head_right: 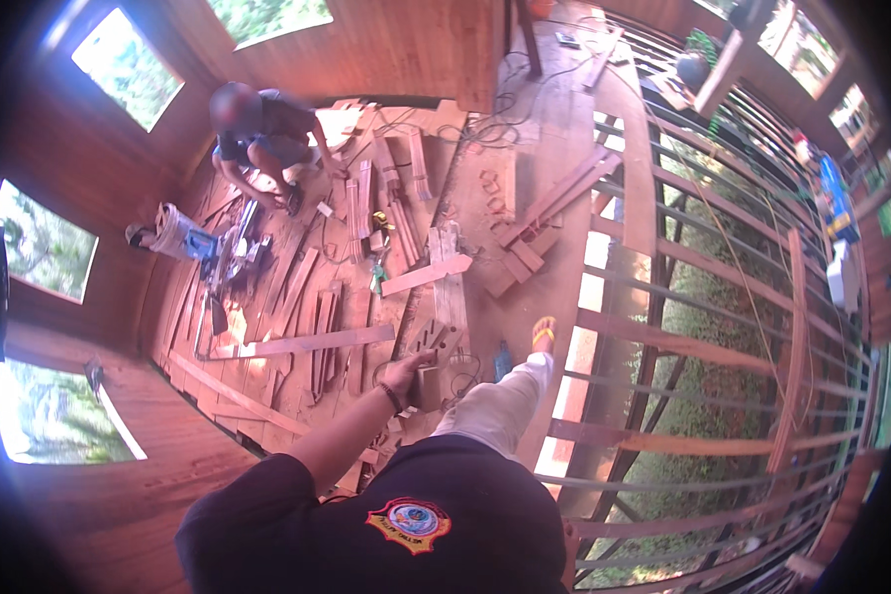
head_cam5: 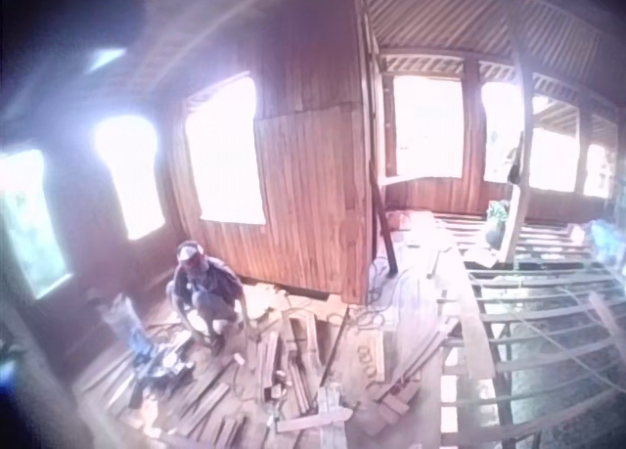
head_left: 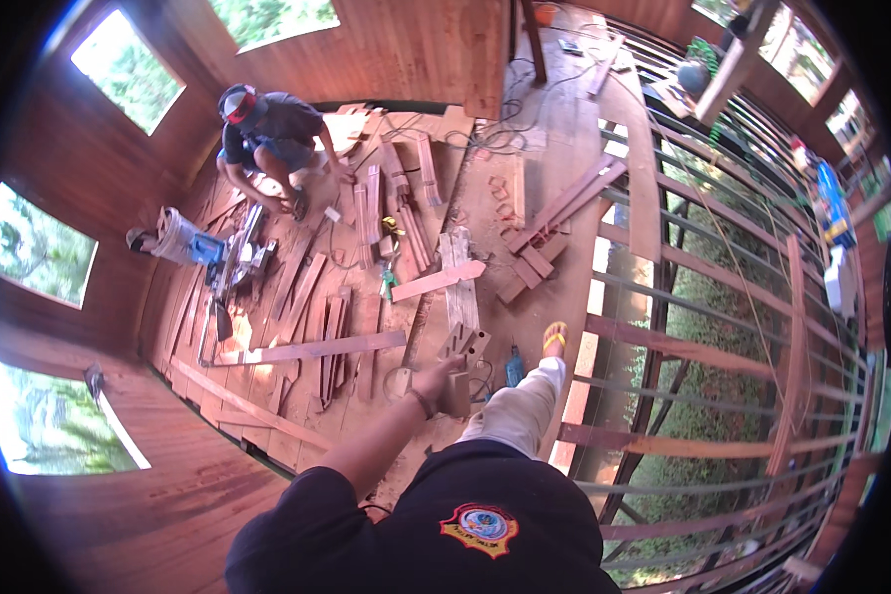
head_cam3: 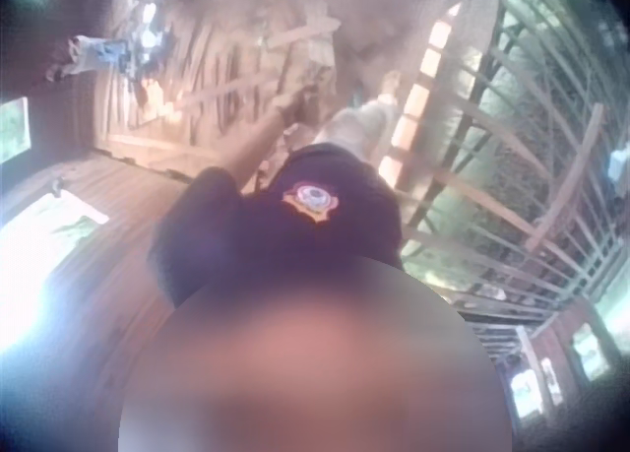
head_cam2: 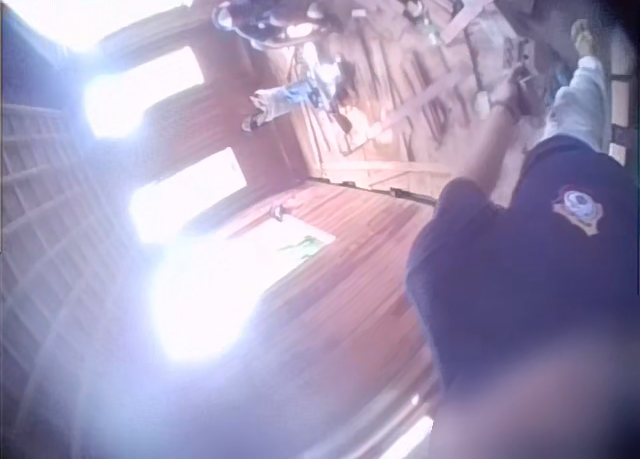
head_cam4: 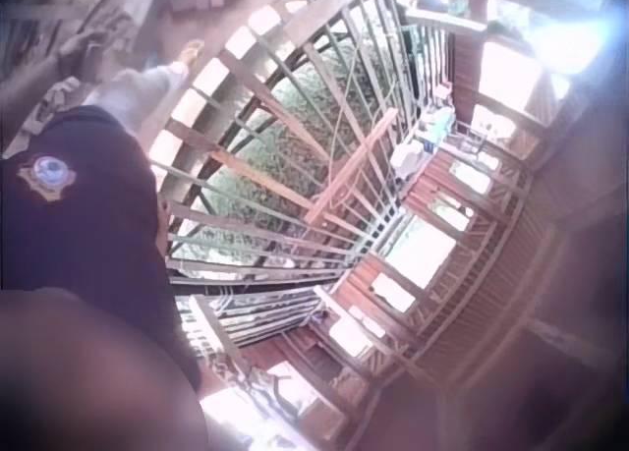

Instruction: The person sits on the floor and assembles small wooden blocks into a small structure using a nail gun and a hammer. They then attach the assembled block to a wooden wall.

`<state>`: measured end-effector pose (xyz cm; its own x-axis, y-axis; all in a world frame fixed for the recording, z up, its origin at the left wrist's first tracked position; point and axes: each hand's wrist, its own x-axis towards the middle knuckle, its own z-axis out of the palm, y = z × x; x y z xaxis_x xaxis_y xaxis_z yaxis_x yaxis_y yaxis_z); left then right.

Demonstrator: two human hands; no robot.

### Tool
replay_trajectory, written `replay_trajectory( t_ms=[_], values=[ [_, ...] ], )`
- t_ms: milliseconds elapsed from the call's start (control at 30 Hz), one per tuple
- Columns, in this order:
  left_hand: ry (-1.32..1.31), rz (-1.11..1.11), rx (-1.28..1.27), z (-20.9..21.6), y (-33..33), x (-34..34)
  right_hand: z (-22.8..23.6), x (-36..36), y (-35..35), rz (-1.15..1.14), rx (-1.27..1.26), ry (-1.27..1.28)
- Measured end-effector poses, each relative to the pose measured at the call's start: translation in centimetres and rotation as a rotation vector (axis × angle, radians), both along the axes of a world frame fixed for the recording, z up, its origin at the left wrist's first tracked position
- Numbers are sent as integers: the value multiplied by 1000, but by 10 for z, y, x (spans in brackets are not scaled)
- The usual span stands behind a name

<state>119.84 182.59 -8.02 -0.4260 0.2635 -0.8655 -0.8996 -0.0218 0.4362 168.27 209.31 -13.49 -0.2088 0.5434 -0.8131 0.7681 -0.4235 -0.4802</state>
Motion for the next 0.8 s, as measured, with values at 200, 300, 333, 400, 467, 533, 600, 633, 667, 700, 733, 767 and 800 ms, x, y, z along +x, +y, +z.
replay_trajectory(
  t_ms=[200,300,333,400,467,533,600,633,667,700,733,767,800],
  values=[
    [88,158,129,-8,114,-84,-14,-146,151,150,25,-53],
    [87,198,95,2,164,-141,5,-217,241,215,68,-58],
    [99,211,85,6,178,-161,9,-245,271,228,89,-36],
    [195,215,139,15,200,-197,25,-298,328,220,122,46],
    [235,173,132,20,215,-234,38,-342,366,171,140,108],
    [299,173,91,22,222,-261,49,-382,391,157,121,156],
    [337,204,47,22,223,-277,50,-420,409,257,157,122],
    [331,239,68,21,222,-283,47,-430,414,354,205,69],
    [335,278,91,20,219,-286,41,-439,423,451,253,16],
    [321,314,82,19,215,-286,34,-442,432,547,305,-32],
    [324,372,108,18,211,-285,23,-444,441,554,268,-82],
    [308,426,106,17,205,-284,11,-442,448,560,230,-93],
    [290,478,104,16,200,-281,-4,-436,453,563,192,-105]
  ],
)
